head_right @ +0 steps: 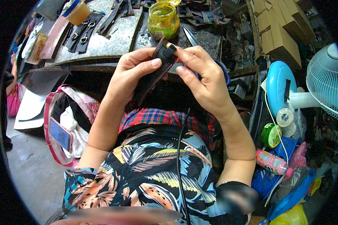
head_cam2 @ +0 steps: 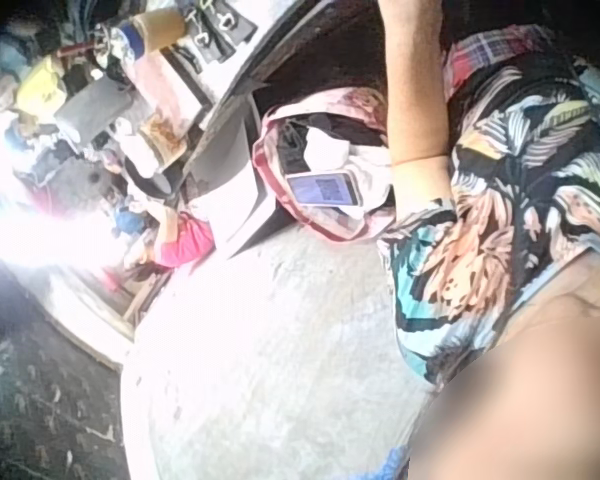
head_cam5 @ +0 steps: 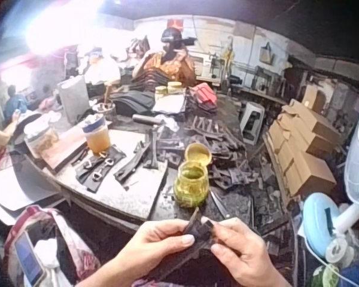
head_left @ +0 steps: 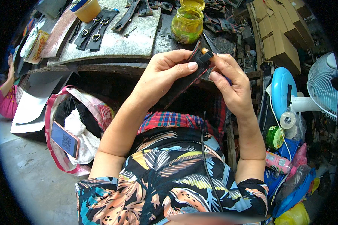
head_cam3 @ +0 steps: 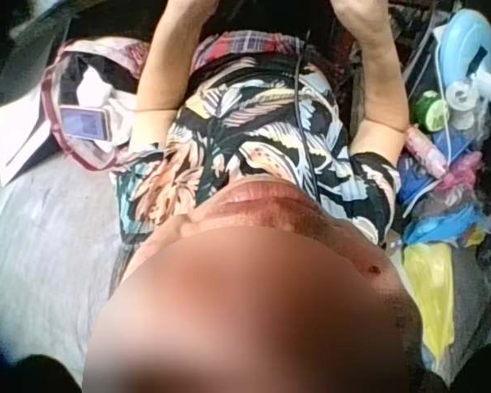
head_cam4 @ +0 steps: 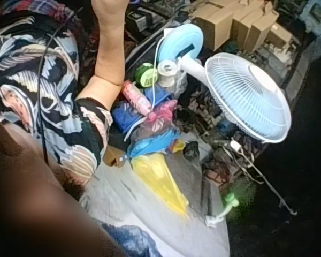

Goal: The person applies a yellow substance to the edges of small black leather straps, then attaches metal D-rings to the ends of the straps. The person handles the straps one at a time, repeatedly dipping the edges into a small jar and pressing the metal rings into place.

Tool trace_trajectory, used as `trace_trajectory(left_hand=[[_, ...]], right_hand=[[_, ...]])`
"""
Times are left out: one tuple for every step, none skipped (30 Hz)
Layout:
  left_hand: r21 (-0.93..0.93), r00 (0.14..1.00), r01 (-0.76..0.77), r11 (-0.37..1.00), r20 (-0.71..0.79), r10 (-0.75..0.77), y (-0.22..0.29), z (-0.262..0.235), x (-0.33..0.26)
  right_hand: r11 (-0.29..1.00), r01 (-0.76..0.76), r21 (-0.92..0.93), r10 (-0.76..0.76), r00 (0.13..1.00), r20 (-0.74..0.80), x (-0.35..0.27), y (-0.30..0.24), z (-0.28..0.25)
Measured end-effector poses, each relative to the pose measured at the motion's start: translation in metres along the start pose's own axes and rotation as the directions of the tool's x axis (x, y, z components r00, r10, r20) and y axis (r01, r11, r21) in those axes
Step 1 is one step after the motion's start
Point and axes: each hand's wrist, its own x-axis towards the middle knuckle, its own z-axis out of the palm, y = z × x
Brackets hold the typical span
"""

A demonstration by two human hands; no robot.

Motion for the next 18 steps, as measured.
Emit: trace_trajectory(left_hand=[[-0.011,1.000,-0.002,1.000,0.005,0.002,0.000,0.000,0.000],[-0.019,1.000,-0.005,1.000,0.008,0.005,0.001,0.000,0.000],[-0.022,1.000,-0.009,1.000,0.008,0.009,0.001,0.000,-0.001],[-0.019,1.000,-0.004,1.000,0.014,0.004,0.002,0.000,-0.001],[-0.010,1.000,0.000,1.000,0.017,0.000,0.003,0.000,-0.002],[-0.007,0.999,-0.003,1.000,0.033,0.003,0.004,0.000,-0.002],[0.037,0.999,0.025,0.999,0.021,-0.026,0.005,-0.001,-0.002],[0.078,0.999,0.046,0.996,0.021,-0.047,0.005,-0.001,-0.002],[0.102,0.999,0.035,0.994,0.025,-0.037,0.006,-0.001,-0.002],[0.180,1.000,0.012,0.984,0.015,-0.015,0.005,-0.001,-0.001],[0.241,0.999,-0.040,0.970,0.012,0.039,0.003,-0.001,0.000],[0.302,0.996,-0.092,0.949,0.011,0.093,0.002,0.000,0.002],[0.329,0.996,-0.083,0.941,0.000,0.088,0.001,-0.001,0.002],[0.357,0.996,-0.077,0.931,-0.012,0.087,0.001,-0.002,0.003],[0.396,0.996,-0.056,0.917,-0.041,0.079,0.001,-0.004,0.003],[0.322,0.995,-0.035,0.946,-0.074,0.062,0.002,-0.006,0.003],[0.253,0.992,0.002,0.967,-0.120,0.029,0.003,-0.008,0.002],[0.181,0.987,0.037,0.983,-0.162,-0.008,0.004,-0.011,0.002]], right_hand=[[0.998,0.026,-0.062,-0.025,0.999,0.021,0.000,0.000,-0.001],[0.990,0.071,-0.122,-0.068,0.997,0.034,0.001,0.000,-0.002],[0.989,0.097,-0.109,-0.094,0.995,0.031,0.003,0.001,-0.003],[0.989,0.108,-0.105,-0.104,0.994,0.042,0.004,0.001,-0.005],[0.988,0.117,-0.105,-0.112,0.992,0.049,0.005,0.001,-0.006],[0.998,0.024,0.055,-0.027,0.998,0.049,0.005,0.002,-0.006],[0.975,-0.071,0.209,0.060,0.997,0.058,0.005,0.002,-0.005],[0.920,-0.163,0.357,0.144,0.986,0.079,0.004,0.003,-0.004],[0.857,-0.231,0.460,0.206,0.973,0.105,0.002,0.003,-0.003],[0.779,-0.294,0.554,0.263,0.955,0.137,0.000,0.003,-0.002],[0.685,-0.351,0.639,0.315,0.933,0.175,-0.002,0.002,-0.002],[0.698,-0.348,0.625,0.312,0.934,0.172,-0.003,0.001,-0.002],[0.711,-0.346,0.612,0.308,0.936,0.171,-0.004,0.000,-0.003],[0.724,-0.352,0.593,0.307,0.935,0.180,-0.002,-0.001,-0.004],[0.802,-0.289,0.523,0.228,0.957,0.180,0.002,-0.002,-0.007],[0.867,-0.223,0.445,0.151,0.970,0.193,0.008,-0.004,-0.012],[0.920,-0.149,0.364,0.074,0.974,0.212,0.017,-0.005,-0.016],[0.965,-0.053,0.258,0.008,0.985,0.172,0.026,-0.008,-0.021]])
